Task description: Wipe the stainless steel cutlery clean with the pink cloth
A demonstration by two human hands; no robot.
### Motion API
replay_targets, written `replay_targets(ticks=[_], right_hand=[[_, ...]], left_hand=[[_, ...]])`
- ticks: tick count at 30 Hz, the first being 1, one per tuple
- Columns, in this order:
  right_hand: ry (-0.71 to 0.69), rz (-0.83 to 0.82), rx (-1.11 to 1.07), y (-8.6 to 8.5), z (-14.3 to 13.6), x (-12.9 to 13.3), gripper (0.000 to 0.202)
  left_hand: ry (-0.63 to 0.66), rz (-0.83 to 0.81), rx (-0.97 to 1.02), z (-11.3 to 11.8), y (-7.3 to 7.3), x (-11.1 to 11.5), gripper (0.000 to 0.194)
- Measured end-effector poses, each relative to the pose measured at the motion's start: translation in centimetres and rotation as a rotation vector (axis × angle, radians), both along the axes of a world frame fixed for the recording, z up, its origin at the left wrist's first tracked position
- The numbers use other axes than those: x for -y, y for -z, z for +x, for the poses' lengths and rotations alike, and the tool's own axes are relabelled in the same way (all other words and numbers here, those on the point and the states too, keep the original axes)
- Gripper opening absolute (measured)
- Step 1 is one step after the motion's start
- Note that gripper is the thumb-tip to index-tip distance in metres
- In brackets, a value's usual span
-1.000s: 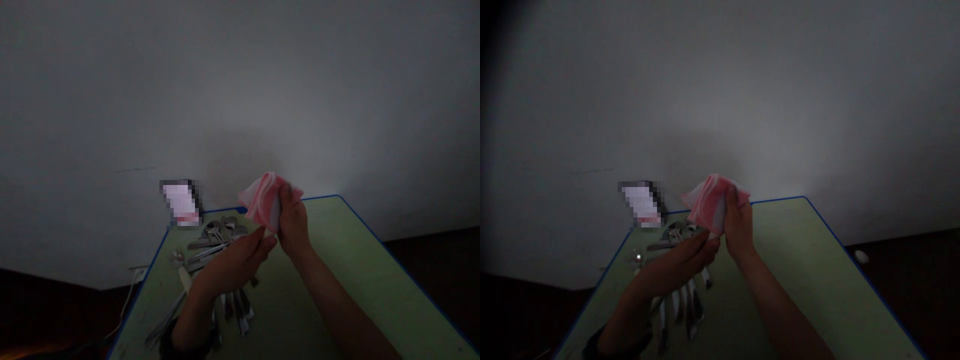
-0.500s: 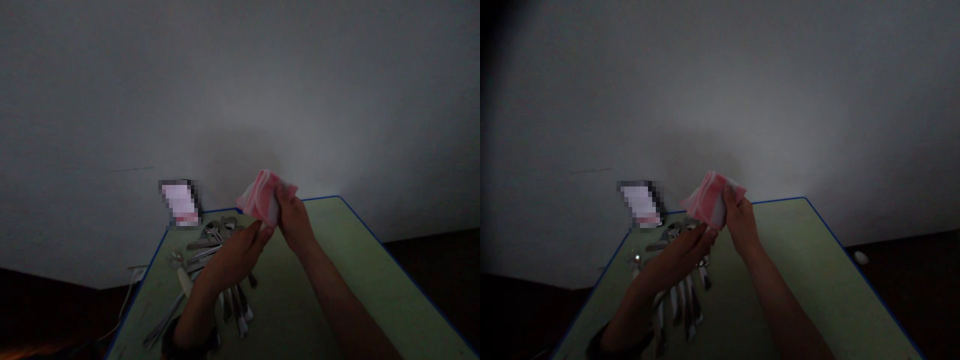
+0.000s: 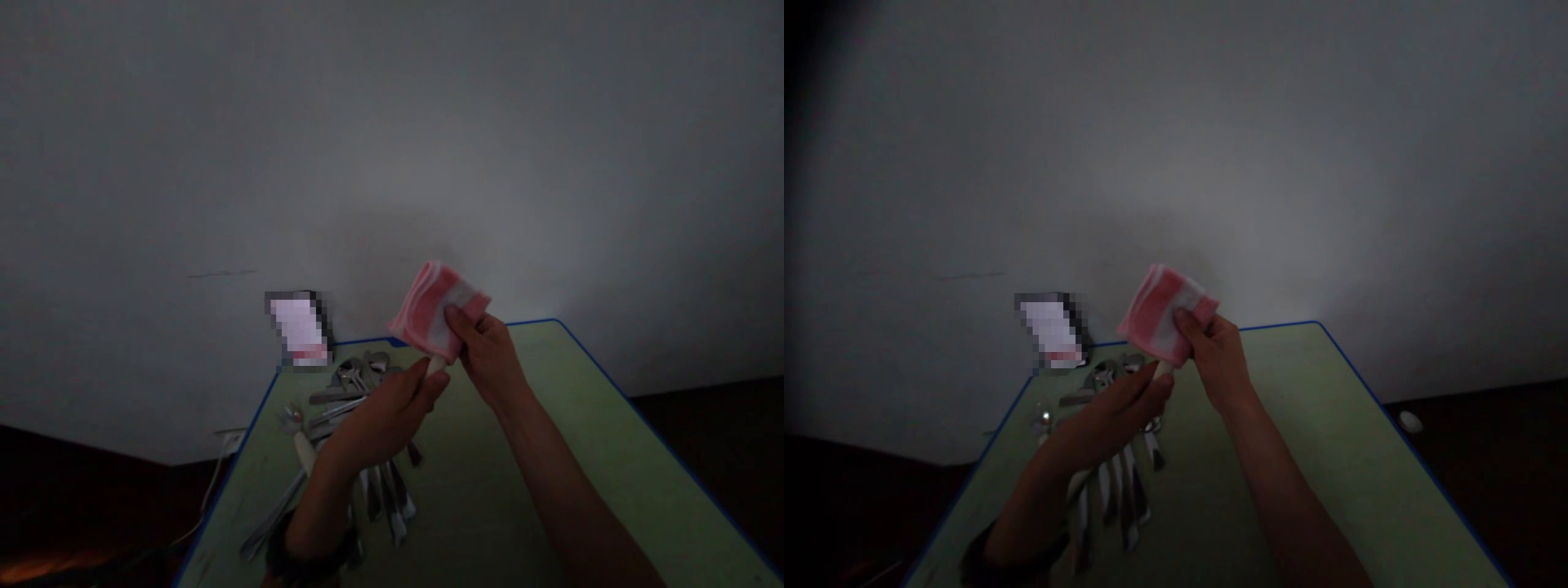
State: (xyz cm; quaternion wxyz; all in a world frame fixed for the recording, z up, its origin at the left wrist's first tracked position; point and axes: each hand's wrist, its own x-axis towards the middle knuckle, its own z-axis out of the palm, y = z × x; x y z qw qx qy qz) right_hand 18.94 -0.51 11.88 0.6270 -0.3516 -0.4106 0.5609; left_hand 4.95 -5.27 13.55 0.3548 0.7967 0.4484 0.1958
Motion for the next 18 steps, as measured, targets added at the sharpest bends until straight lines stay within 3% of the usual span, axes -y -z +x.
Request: replay_targets(ticks=[4,11,18], right_hand=[[0.012,0.004,0.071,0.0,0.1,0.0,0.037],[0.177,-0.002,0.060,-0.2,-0.5,0.4,0.044],[0.025,-0.090,-0.159,-0.1,-2.9,1.3,0.039]], left_hand=[[0.003,-0.013,-0.002,0.0,-0.1,0.0,0.034],[-0.036,0.049,0.035,-0.2,-0.7,0.2,0.034],[-0.138,0.180,-0.058,-0.5,-0.5,-0.3,0.037]])
